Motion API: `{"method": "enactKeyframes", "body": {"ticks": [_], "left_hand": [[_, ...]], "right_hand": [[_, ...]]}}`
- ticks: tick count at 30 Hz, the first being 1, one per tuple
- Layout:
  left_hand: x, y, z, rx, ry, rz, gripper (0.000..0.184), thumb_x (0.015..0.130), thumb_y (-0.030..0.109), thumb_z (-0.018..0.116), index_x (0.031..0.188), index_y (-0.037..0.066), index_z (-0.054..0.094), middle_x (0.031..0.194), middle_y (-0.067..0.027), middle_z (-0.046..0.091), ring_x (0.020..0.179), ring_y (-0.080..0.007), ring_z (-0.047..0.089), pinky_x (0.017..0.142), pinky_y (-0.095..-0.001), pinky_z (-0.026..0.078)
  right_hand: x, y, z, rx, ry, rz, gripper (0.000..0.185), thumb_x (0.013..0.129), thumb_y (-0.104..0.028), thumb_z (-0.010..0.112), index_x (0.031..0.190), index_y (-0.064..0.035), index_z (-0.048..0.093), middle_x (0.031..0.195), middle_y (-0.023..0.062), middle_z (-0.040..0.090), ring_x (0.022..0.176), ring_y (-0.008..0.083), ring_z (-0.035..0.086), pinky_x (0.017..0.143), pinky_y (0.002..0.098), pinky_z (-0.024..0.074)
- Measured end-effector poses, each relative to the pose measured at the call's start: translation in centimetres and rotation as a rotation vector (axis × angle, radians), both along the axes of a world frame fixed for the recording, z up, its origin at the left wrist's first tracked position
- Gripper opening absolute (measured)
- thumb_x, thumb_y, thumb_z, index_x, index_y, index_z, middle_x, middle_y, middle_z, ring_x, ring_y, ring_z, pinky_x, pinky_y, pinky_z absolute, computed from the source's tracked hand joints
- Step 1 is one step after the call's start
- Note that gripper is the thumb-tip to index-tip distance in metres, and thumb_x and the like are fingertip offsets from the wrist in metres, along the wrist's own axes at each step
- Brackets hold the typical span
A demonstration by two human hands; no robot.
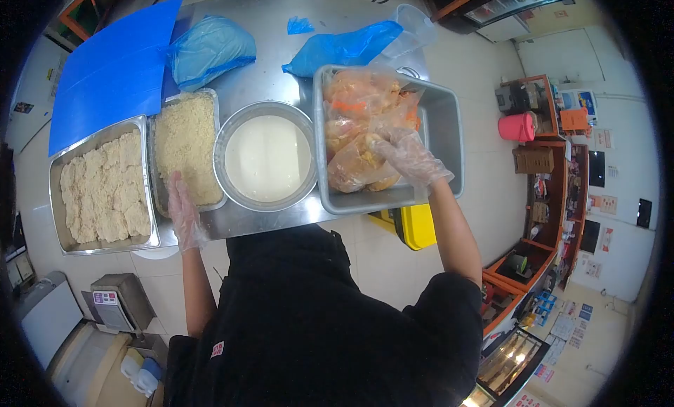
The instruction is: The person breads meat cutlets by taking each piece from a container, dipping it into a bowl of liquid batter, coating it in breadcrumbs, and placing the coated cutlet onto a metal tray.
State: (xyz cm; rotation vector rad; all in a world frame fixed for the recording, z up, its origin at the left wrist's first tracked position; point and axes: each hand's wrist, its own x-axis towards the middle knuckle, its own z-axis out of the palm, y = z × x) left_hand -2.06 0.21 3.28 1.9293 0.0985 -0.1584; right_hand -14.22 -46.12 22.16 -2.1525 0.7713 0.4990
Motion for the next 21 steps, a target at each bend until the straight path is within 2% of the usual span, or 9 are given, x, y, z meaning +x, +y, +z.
{"method": "enactKeyframes", "body": {"ticks": [4, 7, 10, 13, 16, 21], "left_hand": [[-0.1, 0.1, -0.7, -0.075, -0.017, 0.012, 0.052, 0.114, 0.034, 0.047, 0.155, 0.002, 0.048, 0.156, -0.0174, 0.054, 0.148, -0.0292, 0.047, 0.124, -0.0398, 0.032], [-0.1, 0.1, -0.2, -0.030, 0.003, 0.021, 0.052, 0.114, 0.035, 0.047, 0.155, 0.003, 0.049, 0.155, -0.0166, 0.054, 0.147, -0.0286, 0.047, 0.123, -0.0395, 0.033], [-0.1, 0.1, -0.5, -0.039, -0.007, 0.029, 0.051, 0.114, 0.034, 0.047, 0.155, 0.005, 0.049, 0.155, -0.0159, 0.055, 0.147, -0.0281, 0.048, 0.123, -0.0395, 0.033], [0.0, 0.2, -0.3, -0.024, 0.007, 0.012, 0.051, 0.114, 0.034, 0.047, 0.156, 0.005, 0.049, 0.155, -0.0157, 0.055, 0.146, -0.0277, 0.048, 0.123, -0.0393, 0.033], [0.0, -0.1, 0.6, 0.001, 0.040, 0.007, 0.051, 0.113, 0.033, 0.047, 0.156, 0.004, 0.048, 0.154, -0.0156, 0.055, 0.146, -0.0276, 0.048, 0.123, -0.0390, 0.033], [0.0, -0.2, 0.7, -0.012, 0.042, 0.001, 0.052, 0.114, 0.034, 0.047, 0.155, 0.003, 0.048, 0.154, -0.0155, 0.056, 0.146, -0.0275, 0.049, 0.123, -0.0388, 0.033]], "right_hand": [[-0.7, -0.4, -0.7, 0.436, -0.129, -0.404, 0.054, 0.101, -0.030, 0.068, 0.142, 0.0042, 0.060, 0.135, 0.0124, 0.066, 0.129, 0.0245, 0.059, 0.109, 0.0389, 0.0467], [-0.7, -0.1, -1.8, 0.726, -0.303, -0.543, 0.065, 0.098, -0.029, 0.073, 0.152, 0.0005, 0.050, 0.140, 0.0093, 0.062, 0.132, 0.0231, 0.057, 0.115, 0.0369, 0.0439], [-0.6, 0.0, -1.1, 0.758, -0.231, -0.645, 0.073, 0.095, -0.028, 0.077, 0.155, -0.0001, 0.045, 0.145, 0.0102, 0.059, 0.133, 0.0229, 0.057, 0.119, 0.0357, 0.0410], [-1.4, -0.8, -0.9, 0.663, -0.198, -0.456, 0.074, 0.093, -0.024, 0.080, 0.155, -0.0036, 0.046, 0.148, 0.0090, 0.058, 0.133, 0.0202, 0.057, 0.115, 0.0369, 0.0445], [-1.5, 0.1, 1.1, 0.523, -0.151, -0.335, 0.070, 0.090, -0.017, 0.081, 0.153, -0.0073, 0.051, 0.144, 0.0058, 0.062, 0.131, 0.0177, 0.058, 0.112, 0.0388, 0.0469], [-0.9, -1.7, 1.8, 0.112, -0.031, -0.109, 0.056, 0.089, -0.017, 0.083, 0.140, -0.0032, 0.065, 0.123, 0.0081, 0.073, 0.111, 0.0182, 0.067, 0.100, 0.0368, 0.0548]]}}
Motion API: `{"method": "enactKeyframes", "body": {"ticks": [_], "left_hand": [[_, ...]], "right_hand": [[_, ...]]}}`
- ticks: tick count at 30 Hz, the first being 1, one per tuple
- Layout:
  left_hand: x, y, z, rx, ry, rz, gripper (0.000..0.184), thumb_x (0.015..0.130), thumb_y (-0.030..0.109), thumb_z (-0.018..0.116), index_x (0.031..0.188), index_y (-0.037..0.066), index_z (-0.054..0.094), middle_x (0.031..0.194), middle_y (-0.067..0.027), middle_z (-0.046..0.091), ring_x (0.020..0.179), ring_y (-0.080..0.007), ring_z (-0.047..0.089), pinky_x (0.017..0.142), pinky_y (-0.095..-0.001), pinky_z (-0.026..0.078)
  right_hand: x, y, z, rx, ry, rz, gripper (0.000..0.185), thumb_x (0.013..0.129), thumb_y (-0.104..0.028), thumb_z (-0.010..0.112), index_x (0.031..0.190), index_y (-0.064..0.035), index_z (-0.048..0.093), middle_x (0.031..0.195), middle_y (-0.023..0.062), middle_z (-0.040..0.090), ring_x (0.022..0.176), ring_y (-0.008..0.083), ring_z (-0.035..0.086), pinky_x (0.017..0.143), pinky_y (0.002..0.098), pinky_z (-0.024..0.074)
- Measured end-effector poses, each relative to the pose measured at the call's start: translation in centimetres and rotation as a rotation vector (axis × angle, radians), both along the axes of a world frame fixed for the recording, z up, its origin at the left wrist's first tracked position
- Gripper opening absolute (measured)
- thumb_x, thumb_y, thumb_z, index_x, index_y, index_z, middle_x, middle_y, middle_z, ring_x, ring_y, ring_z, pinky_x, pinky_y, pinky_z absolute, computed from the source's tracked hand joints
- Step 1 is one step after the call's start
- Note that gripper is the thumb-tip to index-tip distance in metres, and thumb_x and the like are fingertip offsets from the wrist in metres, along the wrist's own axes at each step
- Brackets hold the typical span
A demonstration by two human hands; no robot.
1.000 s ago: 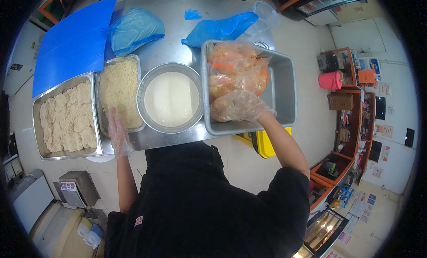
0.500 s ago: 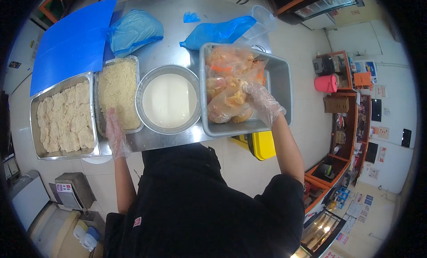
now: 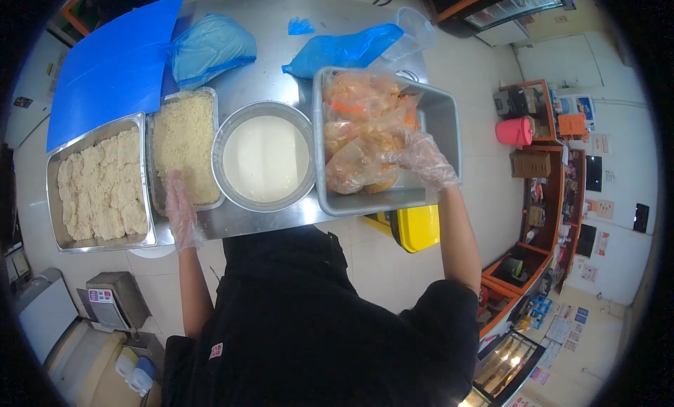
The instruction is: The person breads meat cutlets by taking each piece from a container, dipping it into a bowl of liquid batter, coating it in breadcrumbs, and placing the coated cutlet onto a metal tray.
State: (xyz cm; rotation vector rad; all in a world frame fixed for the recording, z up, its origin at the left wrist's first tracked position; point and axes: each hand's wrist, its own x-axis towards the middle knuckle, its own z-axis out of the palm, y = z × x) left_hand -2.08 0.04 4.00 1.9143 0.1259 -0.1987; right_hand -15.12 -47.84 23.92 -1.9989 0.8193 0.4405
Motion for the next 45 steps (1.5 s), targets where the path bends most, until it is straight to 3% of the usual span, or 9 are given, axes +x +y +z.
{"method": "enactKeyframes", "body": {"ticks": [10, 16, 19, 22, 25, 28, 33, 37, 45], "left_hand": [[0.0, 0.2, -0.6, -0.032, -0.040, 0.003, 0.053, 0.114, 0.038, 0.047, 0.153, 0.002, 0.051, 0.152, -0.0167, 0.057, 0.144, -0.0282, 0.051, 0.121, -0.0388, 0.035], [0.1, 0.5, -0.9, 0.023, -0.026, 0.001, 0.053, 0.114, 0.038, 0.047, 0.152, 0.002, 0.052, 0.152, -0.0168, 0.057, 0.143, -0.0287, 0.051, 0.121, -0.0386, 0.035], [0.1, 0.3, -0.7, 0.034, -0.010, 0.016, 0.054, 0.114, 0.039, 0.047, 0.153, 0.002, 0.051, 0.153, -0.0169, 0.057, 0.144, -0.0292, 0.051, 0.121, -0.0388, 0.036], [0.2, 0.4, -0.4, 0.062, 0.014, 0.013, 0.055, 0.114, 0.040, 0.046, 0.154, 0.002, 0.051, 0.154, -0.0170, 0.056, 0.146, -0.0295, 0.050, 0.122, -0.0391, 0.035], [0.3, 0.6, -1.4, 0.023, 0.006, 0.014, 0.055, 0.113, 0.040, 0.046, 0.153, 0.002, 0.051, 0.154, -0.0171, 0.056, 0.146, -0.0295, 0.049, 0.122, -0.0393, 0.035], [0.3, 0.8, -1.6, 0.032, 0.005, -0.004, 0.056, 0.114, 0.041, 0.045, 0.153, 0.002, 0.051, 0.154, -0.0170, 0.056, 0.147, -0.0297, 0.048, 0.122, -0.0396, 0.035], [0.0, 0.8, -1.5, 0.131, -0.086, -0.018, 0.049, 0.112, 0.030, 0.048, 0.152, 0.002, 0.052, 0.153, -0.0196, 0.056, 0.146, -0.0315, 0.049, 0.122, -0.0399, 0.035], [0.1, 0.8, -0.8, 0.142, -0.115, -0.030, 0.045, 0.109, 0.019, 0.051, 0.151, 0.002, 0.053, 0.152, -0.0215, 0.057, 0.145, -0.0332, 0.051, 0.122, -0.0407, 0.036], [0.1, 0.8, -1.0, 0.075, -0.144, 0.006, 0.046, 0.107, 0.015, 0.054, 0.150, 0.000, 0.053, 0.148, -0.0228, 0.060, 0.141, -0.0350, 0.056, 0.119, -0.0405, 0.040]], "right_hand": [[-0.3, -1.2, 1.0, -0.197, -0.198, 0.139, 0.042, 0.084, -0.013, 0.087, 0.121, 0.0018, 0.074, 0.109, 0.0156, 0.076, 0.094, 0.0206, 0.071, 0.084, 0.0343, 0.0593], [1.7, 0.8, 4.4, -0.475, -0.068, 0.160, 0.026, 0.083, -0.004, 0.085, 0.106, 0.0028, 0.075, 0.101, 0.0111, 0.073, 0.087, 0.0175, 0.070, 0.081, 0.0336, 0.0569], [1.2, -0.3, 3.8, -0.558, -0.246, 0.239, 0.029, 0.078, -0.011, 0.088, 0.101, 0.0014, 0.075, 0.097, 0.0146, 0.071, 0.089, 0.0271, 0.070, 0.081, 0.0401, 0.0557], [1.3, -0.6, 4.7, -0.640, -0.341, 0.349, 0.024, 0.081, -0.008, 0.083, 0.102, -0.0015, 0.075, 0.101, 0.0147, 0.069, 0.093, 0.0333, 0.068, 0.084, 0.0413, 0.0550], [2.0, 0.7, 7.1, -0.801, -0.358, 0.461, 0.026, 0.082, -0.004, 0.082, 0.107, -0.0009, 0.074, 0.103, 0.0125, 0.071, 0.095, 0.0269, 0.070, 0.083, 0.0366, 0.0561], [3.3, 2.6, 8.9, -0.824, -0.465, 0.583, 0.025, 0.083, -0.004, 0.080, 0.107, -0.0027, 0.074, 0.103, 0.0140, 0.070, 0.094, 0.0321, 0.070, 0.083, 0.0381, 0.0565], [6.2, 7.5, 9.8, -0.814, -0.492, 0.832, 0.026, 0.082, -0.004, 0.079, 0.107, -0.0074, 0.073, 0.105, 0.0134, 0.069, 0.097, 0.0347, 0.069, 0.086, 0.0420, 0.0562], [9.7, 12.0, 5.8, -0.745, -0.664, 1.024, 0.016, 0.089, -0.019, 0.076, 0.103, -0.0126, 0.072, 0.095, 0.0109, 0.066, 0.093, 0.0327, 0.069, 0.082, 0.0444, 0.0554], [16.0, 16.9, -9.7, -0.981, -0.713, 1.198, 0.018, 0.091, -0.019, 0.068, 0.100, -0.0024, 0.068, 0.088, 0.0133, 0.064, 0.084, 0.0303, 0.068, 0.072, 0.0450, 0.0553]]}}
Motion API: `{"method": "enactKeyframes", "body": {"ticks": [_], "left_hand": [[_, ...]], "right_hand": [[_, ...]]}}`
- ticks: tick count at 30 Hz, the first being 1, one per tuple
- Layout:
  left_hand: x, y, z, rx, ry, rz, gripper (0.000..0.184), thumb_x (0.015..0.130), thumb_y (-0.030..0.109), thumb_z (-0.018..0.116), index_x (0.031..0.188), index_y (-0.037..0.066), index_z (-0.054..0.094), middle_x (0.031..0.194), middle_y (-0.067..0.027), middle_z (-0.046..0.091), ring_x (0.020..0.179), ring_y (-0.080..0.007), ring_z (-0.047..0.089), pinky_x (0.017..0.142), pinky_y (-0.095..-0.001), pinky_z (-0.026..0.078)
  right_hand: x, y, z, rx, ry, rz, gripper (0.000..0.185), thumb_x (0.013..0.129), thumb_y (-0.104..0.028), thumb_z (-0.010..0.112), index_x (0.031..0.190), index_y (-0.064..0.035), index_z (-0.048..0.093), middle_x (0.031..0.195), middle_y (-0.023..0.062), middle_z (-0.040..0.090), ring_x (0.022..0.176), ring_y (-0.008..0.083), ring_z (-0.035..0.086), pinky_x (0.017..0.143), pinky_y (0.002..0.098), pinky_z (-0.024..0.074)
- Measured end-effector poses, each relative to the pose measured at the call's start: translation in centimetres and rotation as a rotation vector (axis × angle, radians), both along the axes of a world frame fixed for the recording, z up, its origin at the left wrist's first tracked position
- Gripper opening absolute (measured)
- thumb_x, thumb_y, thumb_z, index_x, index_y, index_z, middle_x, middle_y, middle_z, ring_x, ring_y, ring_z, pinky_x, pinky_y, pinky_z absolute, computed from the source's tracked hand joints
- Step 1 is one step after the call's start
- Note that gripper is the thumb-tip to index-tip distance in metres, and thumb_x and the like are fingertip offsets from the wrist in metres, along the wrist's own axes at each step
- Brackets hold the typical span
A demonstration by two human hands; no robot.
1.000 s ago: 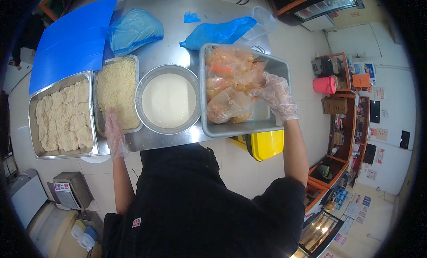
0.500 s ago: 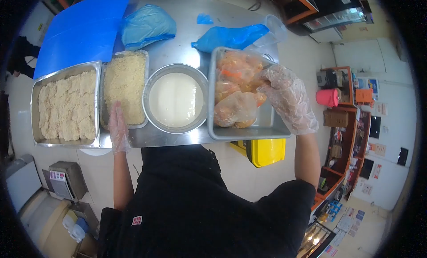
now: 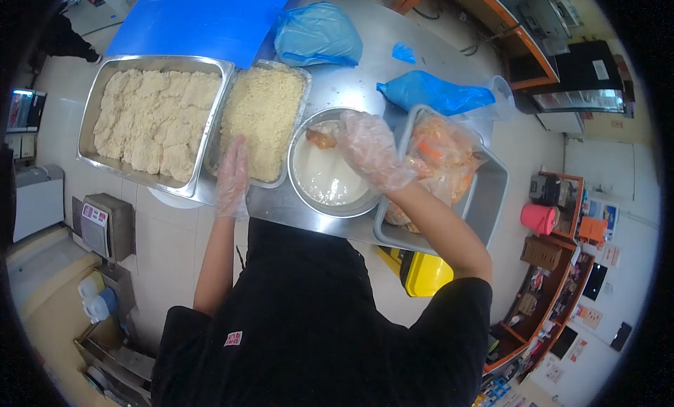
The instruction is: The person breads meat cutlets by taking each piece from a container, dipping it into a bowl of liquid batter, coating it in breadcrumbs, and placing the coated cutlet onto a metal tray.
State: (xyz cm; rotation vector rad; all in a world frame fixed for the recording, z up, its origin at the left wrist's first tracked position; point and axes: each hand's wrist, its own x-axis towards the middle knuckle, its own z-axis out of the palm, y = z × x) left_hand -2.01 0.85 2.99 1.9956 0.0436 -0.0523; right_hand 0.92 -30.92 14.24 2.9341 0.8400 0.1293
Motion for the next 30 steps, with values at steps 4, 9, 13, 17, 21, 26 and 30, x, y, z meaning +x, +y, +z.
{"method": "enactKeyframes", "body": {"ticks": [4, 9, 13, 17, 21, 26, 30], "left_hand": [[0.0, -0.1, -0.3, -0.033, -0.014, 0.006, 0.046, 0.107, 0.014, 0.055, 0.150, -0.001, 0.053, 0.146, -0.0238, 0.061, 0.139, -0.0351, 0.057, 0.117, -0.0403, 0.042], [-0.2, 0.0, 0.0, -0.056, -0.042, 0.002, 0.045, 0.107, 0.014, 0.056, 0.148, -0.002, 0.054, 0.146, -0.0238, 0.062, 0.139, -0.0344, 0.058, 0.117, -0.0393, 0.042], [-0.1, 0.2, -0.2, -0.069, -0.055, -0.005, 0.044, 0.106, 0.014, 0.057, 0.147, -0.002, 0.055, 0.146, -0.0232, 0.062, 0.138, -0.0335, 0.058, 0.116, -0.0388, 0.042], [-0.2, 0.1, -0.1, -0.061, -0.046, 0.009, 0.044, 0.106, 0.013, 0.057, 0.147, -0.002, 0.055, 0.145, -0.0232, 0.062, 0.136, -0.0336, 0.059, 0.116, -0.0388, 0.043], [-0.2, 0.1, 0.0, -0.071, -0.046, 0.010, 0.043, 0.105, 0.013, 0.058, 0.146, -0.001, 0.056, 0.144, -0.0229, 0.063, 0.136, -0.0339, 0.060, 0.115, -0.0388, 0.044], [-0.2, 0.1, -0.4, -0.061, -0.090, 0.005, 0.042, 0.105, 0.013, 0.058, 0.145, 0.000, 0.057, 0.141, -0.0225, 0.064, 0.134, -0.0339, 0.061, 0.114, -0.0390, 0.045], [-0.3, 0.3, -1.1, -0.078, -0.122, 0.010, 0.041, 0.105, 0.013, 0.058, 0.144, 0.000, 0.057, 0.140, -0.0227, 0.065, 0.132, -0.0342, 0.062, 0.113, -0.0393, 0.045]], "right_hand": [[-0.7, 0.5, -6.7, 0.150, 0.122, -0.141, 0.019, 0.088, -0.022, 0.072, 0.099, -0.0071, 0.071, 0.094, 0.0151, 0.068, 0.086, 0.0355, 0.069, 0.075, 0.0483, 0.0557], [-3.9, 1.1, -3.1, 0.065, 0.283, 0.027, 0.022, 0.092, -0.028, 0.070, 0.094, -0.0064, 0.074, 0.092, 0.0158, 0.069, 0.085, 0.0377, 0.069, 0.077, 0.0493, 0.0559], [-4.4, -0.9, -1.8, -0.046, 0.393, 0.161, 0.037, 0.095, -0.027, 0.066, 0.124, -0.0043, 0.065, 0.088, 0.0175, 0.069, 0.083, 0.0341, 0.071, 0.075, 0.0491, 0.0574], [-2.8, -1.3, -2.1, 0.077, 0.430, 0.028, 0.031, 0.093, -0.028, 0.067, 0.112, -0.0031, 0.070, 0.090, 0.0172, 0.070, 0.087, 0.0357, 0.071, 0.078, 0.0482, 0.0569], [-1.9, -1.4, -7.6, 0.037, 0.259, -0.070, 0.019, 0.089, -0.025, 0.069, 0.094, -0.0071, 0.074, 0.097, 0.0138, 0.068, 0.094, 0.0347, 0.070, 0.082, 0.0447, 0.0560], [0.0, -2.1, -10.9, -0.072, 0.119, -0.111, 0.014, 0.089, -0.022, 0.068, 0.092, -0.0083, 0.070, 0.098, 0.0116, 0.065, 0.095, 0.0330, 0.069, 0.080, 0.0448, 0.0554], [0.9, 0.1, -2.4, 0.002, 0.039, -0.086, 0.009, 0.088, -0.019, 0.068, 0.092, -0.0108, 0.070, 0.097, 0.0104, 0.064, 0.090, 0.0307, 0.068, 0.078, 0.0448, 0.0553]]}}
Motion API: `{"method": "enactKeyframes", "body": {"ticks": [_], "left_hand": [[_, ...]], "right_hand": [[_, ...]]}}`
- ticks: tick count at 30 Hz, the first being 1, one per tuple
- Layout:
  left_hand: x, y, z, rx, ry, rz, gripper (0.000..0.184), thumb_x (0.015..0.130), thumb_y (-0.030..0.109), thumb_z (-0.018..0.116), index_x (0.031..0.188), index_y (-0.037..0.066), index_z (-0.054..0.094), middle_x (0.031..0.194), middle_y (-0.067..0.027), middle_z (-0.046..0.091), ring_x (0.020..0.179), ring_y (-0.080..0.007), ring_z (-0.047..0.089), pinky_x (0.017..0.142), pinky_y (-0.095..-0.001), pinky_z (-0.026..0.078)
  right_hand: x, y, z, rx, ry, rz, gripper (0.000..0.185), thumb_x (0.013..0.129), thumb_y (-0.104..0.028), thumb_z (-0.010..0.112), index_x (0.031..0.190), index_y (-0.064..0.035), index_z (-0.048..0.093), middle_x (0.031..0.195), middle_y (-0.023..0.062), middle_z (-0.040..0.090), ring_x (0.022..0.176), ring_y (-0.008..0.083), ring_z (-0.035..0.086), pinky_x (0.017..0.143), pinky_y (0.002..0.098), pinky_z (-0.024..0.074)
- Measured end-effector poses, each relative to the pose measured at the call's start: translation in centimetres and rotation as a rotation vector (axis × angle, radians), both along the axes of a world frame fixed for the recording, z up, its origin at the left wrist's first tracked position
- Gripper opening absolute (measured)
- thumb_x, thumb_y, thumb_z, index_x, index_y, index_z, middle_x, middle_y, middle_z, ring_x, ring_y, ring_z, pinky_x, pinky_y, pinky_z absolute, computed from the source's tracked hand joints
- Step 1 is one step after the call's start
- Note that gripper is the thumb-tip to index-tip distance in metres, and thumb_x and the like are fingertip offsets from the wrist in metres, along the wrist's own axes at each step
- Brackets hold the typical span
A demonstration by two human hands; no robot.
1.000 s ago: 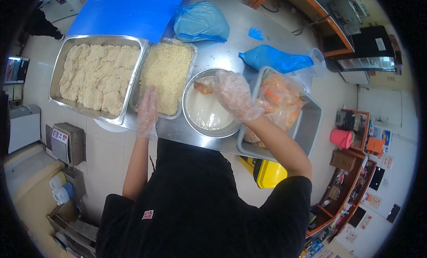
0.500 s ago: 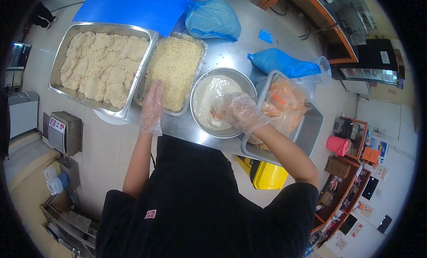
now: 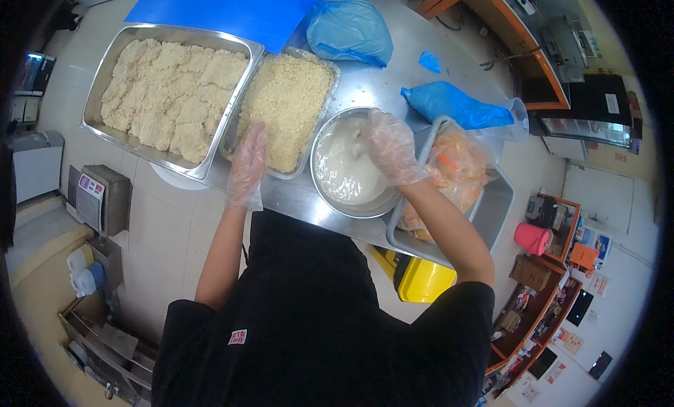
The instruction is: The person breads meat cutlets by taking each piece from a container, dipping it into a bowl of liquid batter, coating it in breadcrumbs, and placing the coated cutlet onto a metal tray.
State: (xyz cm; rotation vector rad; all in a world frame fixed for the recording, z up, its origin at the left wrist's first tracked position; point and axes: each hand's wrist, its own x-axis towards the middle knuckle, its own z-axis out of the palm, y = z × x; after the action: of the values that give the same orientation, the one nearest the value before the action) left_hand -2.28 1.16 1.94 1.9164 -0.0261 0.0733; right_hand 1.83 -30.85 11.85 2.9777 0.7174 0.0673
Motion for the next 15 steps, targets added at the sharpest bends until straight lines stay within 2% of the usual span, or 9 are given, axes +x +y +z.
{"method": "enactKeyframes", "body": {"ticks": [1, 4, 7, 10, 13, 15], "left_hand": [[0.0, 0.0, -0.1, -0.011, -0.005, 0.001, 0.041, 0.105, 0.013, 0.058, 0.144, 0.000, 0.057, 0.140, -0.0228, 0.065, 0.132, -0.0343, 0.062, 0.112, -0.0394, 0.046], [0.0, -0.1, 0.0, -0.008, -0.005, 0.003, 0.041, 0.105, 0.014, 0.058, 0.144, 0.000, 0.057, 0.140, -0.0228, 0.065, 0.131, -0.0344, 0.063, 0.112, -0.0394, 0.046], [0.1, -0.1, 0.0, 0.014, -0.002, 0.005, 0.041, 0.105, 0.014, 0.058, 0.144, 0.000, 0.058, 0.139, -0.0229, 0.065, 0.131, -0.0345, 0.063, 0.112, -0.0394, 0.046], [-0.1, 0.1, 0.1, 0.007, 0.000, -0.002, 0.041, 0.105, 0.014, 0.059, 0.143, 0.000, 0.058, 0.139, -0.0228, 0.065, 0.131, -0.0348, 0.063, 0.112, -0.0394, 0.046], [-0.1, 0.1, 0.0, -0.007, -0.002, -0.010, 0.041, 0.105, 0.014, 0.058, 0.144, 0.000, 0.059, 0.139, -0.0228, 0.066, 0.131, -0.0348, 0.063, 0.112, -0.0396, 0.046], [0.0, 0.0, -0.2, 0.008, -0.006, -0.014, 0.040, 0.105, 0.014, 0.059, 0.143, 0.000, 0.059, 0.139, -0.0229, 0.065, 0.131, -0.0349, 0.063, 0.112, -0.0397, 0.046]], "right_hand": [[-0.3, 0.4, 1.4, 0.026, -0.030, 0.020, 0.009, 0.088, -0.018, 0.067, 0.093, -0.0114, 0.070, 0.096, 0.0102, 0.064, 0.088, 0.0300, 0.068, 0.077, 0.0448, 0.0553], [-1.1, -0.3, 0.1, -0.050, 0.000, 0.029, 0.011, 0.088, -0.021, 0.068, 0.095, -0.0118, 0.070, 0.098, 0.0109, 0.064, 0.085, 0.0298, 0.068, 0.077, 0.0451, 0.0554], [-2.5, -1.4, -5.7, -0.149, 0.099, -0.071, 0.015, 0.088, -0.023, 0.068, 0.097, -0.0102, 0.071, 0.098, 0.0137, 0.067, 0.087, 0.0319, 0.069, 0.078, 0.0470, 0.0559], [-3.2, -1.3, -7.1, 0.100, 0.253, -0.072, 0.018, 0.090, -0.023, 0.068, 0.099, -0.0086, 0.072, 0.098, 0.0171, 0.070, 0.091, 0.0347, 0.070, 0.082, 0.0480, 0.0563], [-3.9, -1.0, -5.2, 0.120, 0.339, 0.034, 0.024, 0.093, -0.029, 0.064, 0.097, -0.0076, 0.075, 0.097, 0.0190, 0.073, 0.089, 0.0381, 0.071, 0.084, 0.0498, 0.0568], [-4.3, 0.5, -2.5, 0.106, 0.400, -0.028, 0.026, 0.093, -0.031, 0.064, 0.099, -0.0082, 0.076, 0.097, 0.0193, 0.073, 0.089, 0.0379, 0.071, 0.086, 0.0493, 0.0562]]}}
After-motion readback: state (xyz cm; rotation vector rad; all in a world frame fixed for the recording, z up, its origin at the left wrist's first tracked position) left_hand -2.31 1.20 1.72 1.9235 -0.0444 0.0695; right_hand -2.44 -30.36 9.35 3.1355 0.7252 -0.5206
